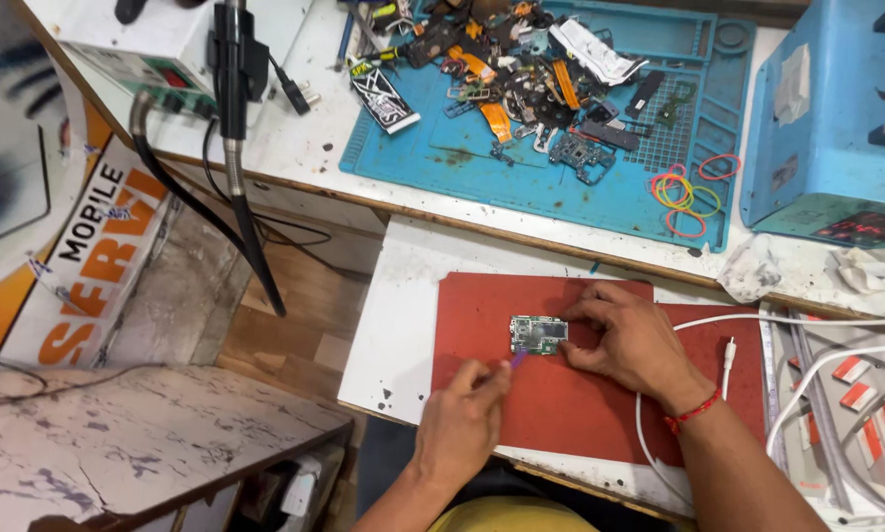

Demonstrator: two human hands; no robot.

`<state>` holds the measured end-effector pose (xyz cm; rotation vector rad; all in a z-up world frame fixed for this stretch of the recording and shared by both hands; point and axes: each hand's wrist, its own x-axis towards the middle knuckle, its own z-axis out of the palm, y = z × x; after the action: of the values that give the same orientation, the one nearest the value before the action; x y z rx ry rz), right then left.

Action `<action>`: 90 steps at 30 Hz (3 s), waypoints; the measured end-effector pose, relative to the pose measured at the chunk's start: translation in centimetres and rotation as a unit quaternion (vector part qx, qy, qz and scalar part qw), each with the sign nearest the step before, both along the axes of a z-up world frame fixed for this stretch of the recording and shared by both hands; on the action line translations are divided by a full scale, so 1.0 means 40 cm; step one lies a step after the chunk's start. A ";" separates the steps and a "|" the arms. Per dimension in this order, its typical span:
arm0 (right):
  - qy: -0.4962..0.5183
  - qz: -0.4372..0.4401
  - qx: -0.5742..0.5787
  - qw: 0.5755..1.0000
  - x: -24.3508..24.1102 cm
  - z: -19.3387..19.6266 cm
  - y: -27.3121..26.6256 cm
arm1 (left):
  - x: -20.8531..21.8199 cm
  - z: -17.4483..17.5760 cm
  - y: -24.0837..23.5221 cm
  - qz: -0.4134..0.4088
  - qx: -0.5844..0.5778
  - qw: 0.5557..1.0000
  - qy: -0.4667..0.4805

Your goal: The person scrubs a small green circuit board with a purple toothbrush on a red work mat. They repeatedly scrub the surface and edges of the board, occasionally flipping it over to clean the other side. The person also briefly handles a white USB cable during the process.

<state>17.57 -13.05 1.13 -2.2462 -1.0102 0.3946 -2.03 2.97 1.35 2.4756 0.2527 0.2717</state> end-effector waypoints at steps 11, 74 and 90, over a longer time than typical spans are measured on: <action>-0.057 0.013 0.001 0.998 -0.030 0.002 0.001 | 0.026 -0.011 0.102 -0.054 0.075 0.995 0.028; -0.147 -0.043 0.067 0.986 -0.132 -0.034 0.010 | -0.002 -0.055 0.054 -0.004 0.033 0.993 0.114; -0.149 -0.082 0.078 0.982 -0.144 -0.051 0.010 | -0.007 -0.046 0.027 -0.096 0.157 0.982 0.031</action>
<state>11.82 -12.67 -0.92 -2.2663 -0.9559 -0.0947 -2.32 4.03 -0.49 2.8000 -0.0077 0.1621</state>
